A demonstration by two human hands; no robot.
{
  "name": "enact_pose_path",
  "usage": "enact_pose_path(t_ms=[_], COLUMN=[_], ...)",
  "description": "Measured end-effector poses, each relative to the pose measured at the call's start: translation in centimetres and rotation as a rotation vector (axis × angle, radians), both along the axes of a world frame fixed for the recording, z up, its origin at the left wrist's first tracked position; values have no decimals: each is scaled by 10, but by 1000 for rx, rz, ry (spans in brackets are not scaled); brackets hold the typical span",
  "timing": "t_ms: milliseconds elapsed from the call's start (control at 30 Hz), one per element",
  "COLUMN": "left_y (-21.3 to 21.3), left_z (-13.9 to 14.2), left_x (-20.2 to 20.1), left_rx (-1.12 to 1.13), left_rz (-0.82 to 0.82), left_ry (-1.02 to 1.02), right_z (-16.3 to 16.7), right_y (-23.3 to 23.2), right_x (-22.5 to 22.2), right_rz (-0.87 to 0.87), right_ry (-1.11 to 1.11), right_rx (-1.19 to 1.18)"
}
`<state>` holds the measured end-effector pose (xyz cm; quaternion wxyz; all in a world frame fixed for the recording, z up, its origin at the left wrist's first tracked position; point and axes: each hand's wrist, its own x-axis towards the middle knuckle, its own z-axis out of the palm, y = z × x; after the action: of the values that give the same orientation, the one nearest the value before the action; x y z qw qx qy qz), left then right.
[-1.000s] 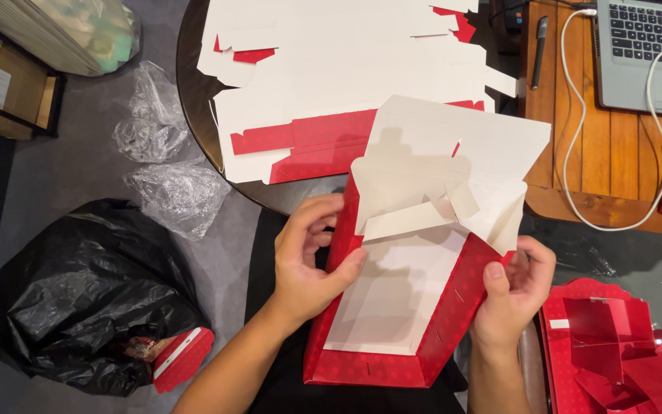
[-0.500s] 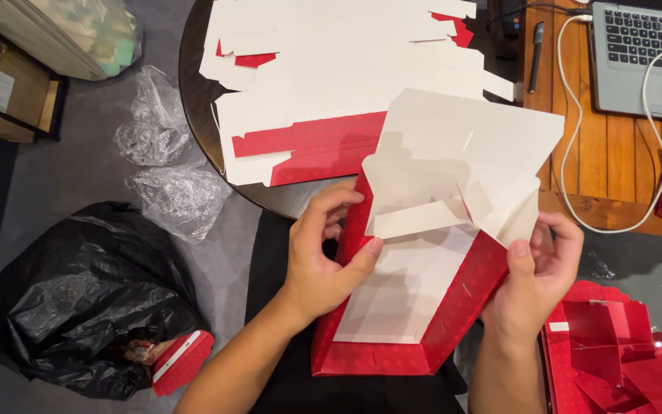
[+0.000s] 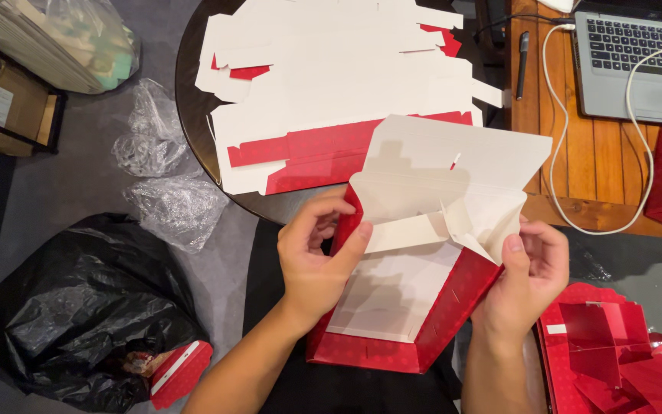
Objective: The person assembles a red and white cardboard box by folding and tucking flaps into slots. They then insert a red divider insert into the box. The task is performed by hand on a table with other unassembled parts nearby.
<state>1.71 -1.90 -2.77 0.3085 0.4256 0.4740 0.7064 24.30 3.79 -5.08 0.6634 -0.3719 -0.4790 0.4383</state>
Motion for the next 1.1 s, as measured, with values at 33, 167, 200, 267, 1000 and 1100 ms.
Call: enact_pose_path(t_ms=[33, 167, 200, 267, 1000, 1100], left_y=[0, -3, -3, -3, 3, 4], left_z=[0, -1, -1, -2, -38, -44], left_x=[0, 1, 1, 0, -7, -11], left_rx=[8, 27, 30, 27, -20, -37], left_rz=[13, 27, 27, 22, -17, -35], left_ry=[13, 39, 44, 37, -193, -272], right_z=[-1, -6, -6, -8, -33, -34], right_y=[0, -1, 0, 1, 12, 10], right_x=[0, 0, 1, 3, 10, 12], right_rz=[-8, -15, -25, -32, 141, 184], right_ry=[14, 57, 61, 67, 110, 80], right_rx=[-8, -30, -42, -57, -144, -44])
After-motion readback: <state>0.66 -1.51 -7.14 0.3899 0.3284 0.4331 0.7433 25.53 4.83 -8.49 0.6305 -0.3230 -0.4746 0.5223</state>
